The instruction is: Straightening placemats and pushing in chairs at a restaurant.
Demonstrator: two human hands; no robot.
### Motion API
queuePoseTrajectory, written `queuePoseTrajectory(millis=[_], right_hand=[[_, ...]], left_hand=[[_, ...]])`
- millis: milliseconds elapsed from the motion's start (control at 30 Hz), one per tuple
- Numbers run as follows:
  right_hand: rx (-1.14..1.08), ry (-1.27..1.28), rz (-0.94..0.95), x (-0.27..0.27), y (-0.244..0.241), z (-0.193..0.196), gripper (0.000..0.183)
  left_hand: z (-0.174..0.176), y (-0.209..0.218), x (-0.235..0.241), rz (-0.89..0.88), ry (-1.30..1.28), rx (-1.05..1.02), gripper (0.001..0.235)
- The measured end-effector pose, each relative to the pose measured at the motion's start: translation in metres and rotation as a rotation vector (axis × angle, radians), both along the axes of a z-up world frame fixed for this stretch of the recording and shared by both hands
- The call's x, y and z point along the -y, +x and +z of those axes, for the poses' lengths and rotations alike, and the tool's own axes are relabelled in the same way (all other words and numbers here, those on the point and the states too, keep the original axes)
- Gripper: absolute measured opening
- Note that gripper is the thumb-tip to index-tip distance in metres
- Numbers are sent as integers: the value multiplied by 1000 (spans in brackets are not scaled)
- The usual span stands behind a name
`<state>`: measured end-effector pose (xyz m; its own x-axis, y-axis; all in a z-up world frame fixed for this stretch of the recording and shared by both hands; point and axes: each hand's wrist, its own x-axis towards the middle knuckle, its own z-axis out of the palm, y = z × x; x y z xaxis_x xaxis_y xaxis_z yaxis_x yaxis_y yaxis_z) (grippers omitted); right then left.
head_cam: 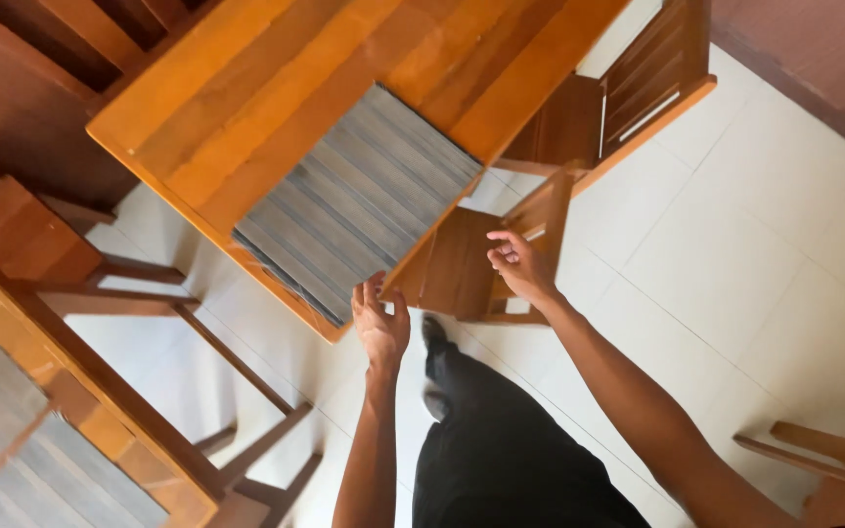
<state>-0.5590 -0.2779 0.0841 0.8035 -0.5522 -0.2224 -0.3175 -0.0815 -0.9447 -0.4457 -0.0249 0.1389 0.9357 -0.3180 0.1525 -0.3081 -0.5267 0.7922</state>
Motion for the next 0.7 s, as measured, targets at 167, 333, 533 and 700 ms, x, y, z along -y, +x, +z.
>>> queuePoseTrajectory(millis=[167, 333, 533, 700], right_hand=[[-22, -65, 68, 18, -50, 21, 33], [-93, -23, 65, 62, -81, 31, 33], [8, -130, 179, 146, -101, 13, 34], [78, -158, 307, 216, -102, 14, 30]], left_hand=[[-2, -64, 12, 54, 18, 39, 34], [-8, -109, 45, 97, 54, 50, 31], [-11, -155, 123, 225, 71, 63, 34], [-11, -190, 195, 335, 2, -40, 34]])
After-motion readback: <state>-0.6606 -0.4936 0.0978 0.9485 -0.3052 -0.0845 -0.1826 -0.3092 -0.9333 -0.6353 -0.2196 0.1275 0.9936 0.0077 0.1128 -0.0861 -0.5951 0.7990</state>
